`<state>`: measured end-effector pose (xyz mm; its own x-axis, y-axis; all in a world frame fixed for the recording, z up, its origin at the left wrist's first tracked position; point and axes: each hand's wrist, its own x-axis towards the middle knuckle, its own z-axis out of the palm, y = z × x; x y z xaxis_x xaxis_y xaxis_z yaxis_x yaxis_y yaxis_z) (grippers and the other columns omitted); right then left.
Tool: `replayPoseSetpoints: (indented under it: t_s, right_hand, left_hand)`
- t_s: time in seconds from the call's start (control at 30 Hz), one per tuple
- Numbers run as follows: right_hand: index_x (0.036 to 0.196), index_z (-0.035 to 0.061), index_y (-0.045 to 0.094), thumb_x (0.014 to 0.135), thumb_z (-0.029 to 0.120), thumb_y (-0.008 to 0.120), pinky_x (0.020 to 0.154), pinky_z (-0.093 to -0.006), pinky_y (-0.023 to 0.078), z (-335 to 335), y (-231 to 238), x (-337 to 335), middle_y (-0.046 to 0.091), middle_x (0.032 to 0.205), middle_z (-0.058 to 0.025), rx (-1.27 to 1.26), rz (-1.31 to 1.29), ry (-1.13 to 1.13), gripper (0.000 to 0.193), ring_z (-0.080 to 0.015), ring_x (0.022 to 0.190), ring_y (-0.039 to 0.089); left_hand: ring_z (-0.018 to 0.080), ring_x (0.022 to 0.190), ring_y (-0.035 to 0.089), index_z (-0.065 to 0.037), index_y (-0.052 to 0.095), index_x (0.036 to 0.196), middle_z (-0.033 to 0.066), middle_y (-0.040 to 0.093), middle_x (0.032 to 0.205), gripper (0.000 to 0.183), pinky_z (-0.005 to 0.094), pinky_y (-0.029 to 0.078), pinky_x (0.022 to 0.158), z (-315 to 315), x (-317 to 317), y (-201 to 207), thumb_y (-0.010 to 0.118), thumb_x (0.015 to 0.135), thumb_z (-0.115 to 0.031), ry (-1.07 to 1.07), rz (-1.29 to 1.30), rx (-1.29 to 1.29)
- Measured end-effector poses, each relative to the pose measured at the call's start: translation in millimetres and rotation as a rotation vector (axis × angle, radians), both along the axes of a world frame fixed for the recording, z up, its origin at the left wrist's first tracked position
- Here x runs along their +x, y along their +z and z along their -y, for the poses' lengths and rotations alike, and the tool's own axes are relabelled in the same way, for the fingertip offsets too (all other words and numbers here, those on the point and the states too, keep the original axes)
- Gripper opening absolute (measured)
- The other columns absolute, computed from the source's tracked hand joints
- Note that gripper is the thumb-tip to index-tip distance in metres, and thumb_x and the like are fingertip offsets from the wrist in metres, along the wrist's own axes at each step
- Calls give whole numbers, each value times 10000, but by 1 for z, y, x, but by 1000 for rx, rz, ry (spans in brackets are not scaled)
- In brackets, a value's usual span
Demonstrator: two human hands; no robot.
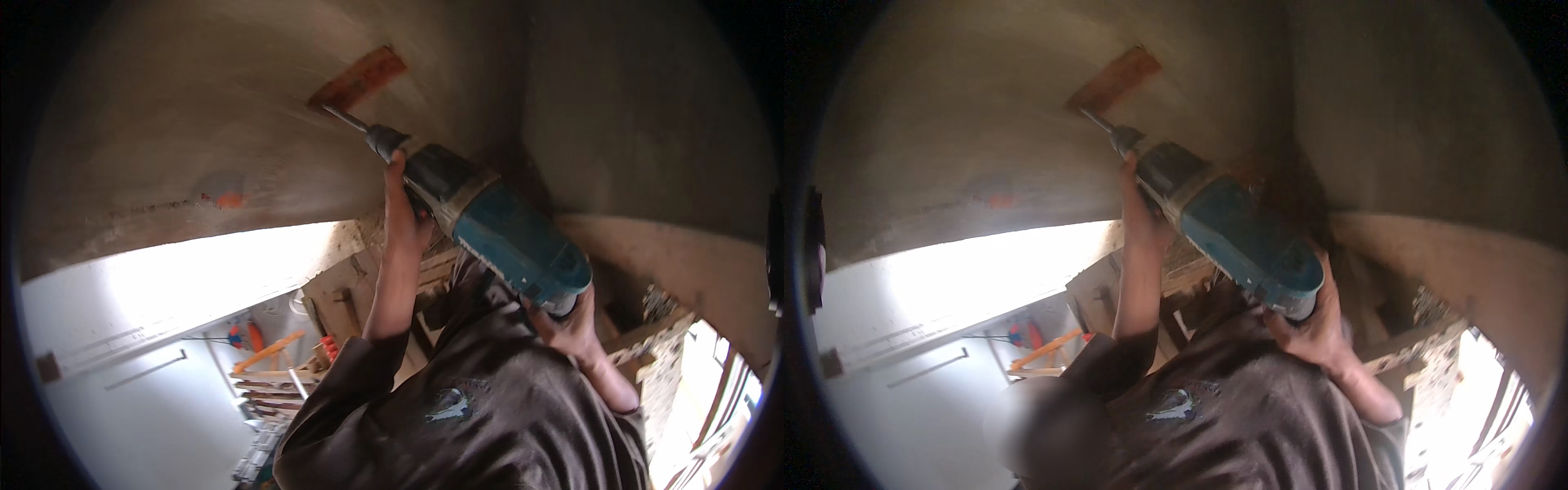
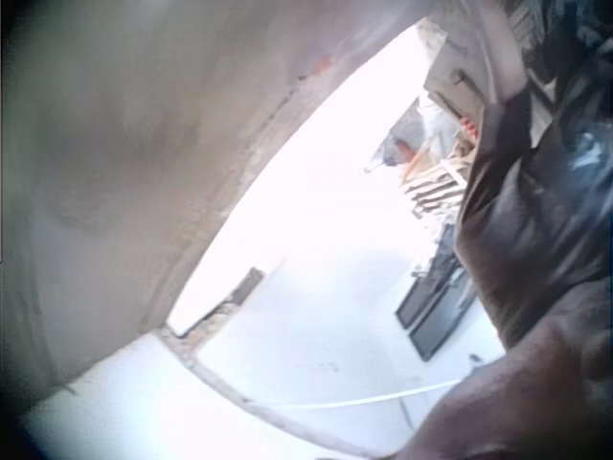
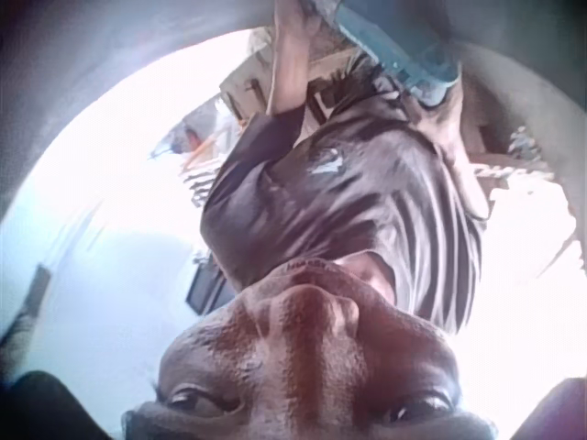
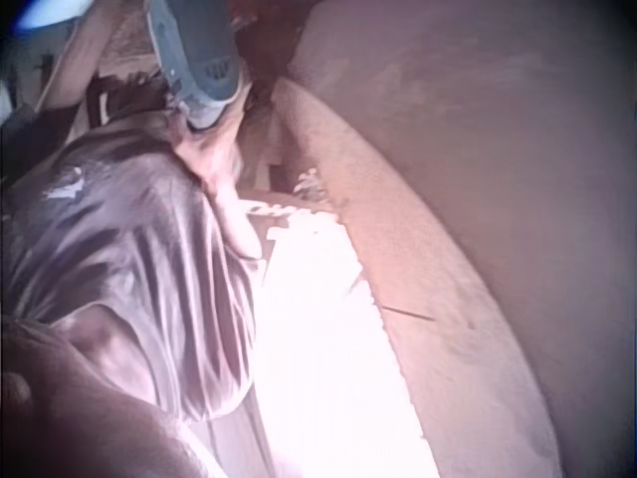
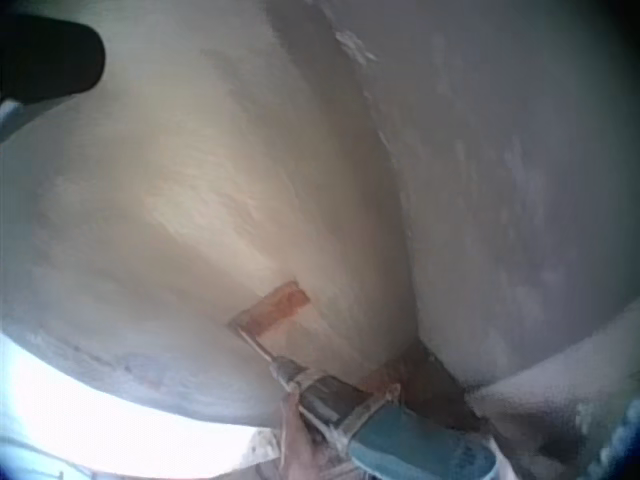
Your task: The person uses a corded rotary hammer drill to create a rectangular hole in a concrete ceiling. They repeatedly position the drill, activate it, and remove debris as the hole deepens.
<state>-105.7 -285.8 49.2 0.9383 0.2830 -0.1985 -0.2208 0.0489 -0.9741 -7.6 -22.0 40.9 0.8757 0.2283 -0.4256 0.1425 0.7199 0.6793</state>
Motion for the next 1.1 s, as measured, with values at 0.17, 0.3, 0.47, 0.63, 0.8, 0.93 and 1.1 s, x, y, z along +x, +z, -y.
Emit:
replayPoseSetpoints:
  t_s: [0.17, 0.3, 0.47, 0.63, 0.8, 0.93, 1.1]
  right_hand:
    - [1353, -27, 423, 673, 59, 668, 1005, -336, 412, 2, -8, 5, 567, 1167, -118, 30, 167, 43, 728, -203, 1108, 551]
    - [1309, -14, 472, 674, 58, 669, 974, -319, 427, -4, -20, -2, 584, 1134, -95, 78, 140, -80, 668, -180, 1067, 562]
    - [1075, 18, 602, 678, 36, 685, 869, -285, 463, 4, -49, 0, 624, 983, -38, 192, -150, -39, 406, -125, 940, 590]
    - [951, 25, 651, 704, -6, 673, 746, -261, 497, 8, -99, 4, 675, 877, -28, 276, -193, -25, 250, -107, 805, 628]
    - [1065, 4, 631, 733, 31, 669, 722, -282, 526, 8, -134, 10, 703, 934, -80, 385, -181, 25, 335, -119, 801, 644]
    - [1085, 10, 600, 750, 50, 679, 706, -303, 528, 7, -158, 13, 670, 881, -71, 488, -199, 51, 346, -142, 767, 636]
    - [1052, 22, 583, 772, 87, 727, 688, -330, 530, -6, -188, 11, 614, 810, -54, 580, -259, 43, 322, -166, 736, 621]
  left_hand:
    - [262, 1162, 609, -70, 528, 1322, 101, 629, 1249, 566, 425, 483, 1026, 4, -5, 0, 528, 982, -521, -93, 15, 45]
    - [238, 1177, 605, -56, 527, 1329, 91, 627, 1270, 572, 399, 489, 1014, 3, -5, -10, 528, 986, -514, -84, 38, 201]
    - [185, 1100, 642, -70, 538, 1317, 54, 648, 1219, 522, 299, 527, 825, 6, 0, -23, 541, 989, -476, -87, -11, 407]
    - [137, 964, 658, -84, 543, 1301, 33, 652, 1167, 480, 250, 481, 598, 10, 3, -44, 568, 982, -441, -118, -75, 519]
    - [122, 904, 629, -70, 514, 1320, 23, 623, 1150, 594, 248, 425, 529, 11, 8, -61, 657, 917, -483, -134, -53, 589]
    - [121, 915, 626, -61, 504, 1321, 23, 614, 1125, 678, 251, 436, 526, 11, 11, -64, 730, 860, -504, -128, -147, 648]
    - [126, 915, 628, -39, 491, 1324, 43, 609, 1112, 727, 270, 469, 538, 7, 13, -78, 763, 836, -504, -112, -144, 693]
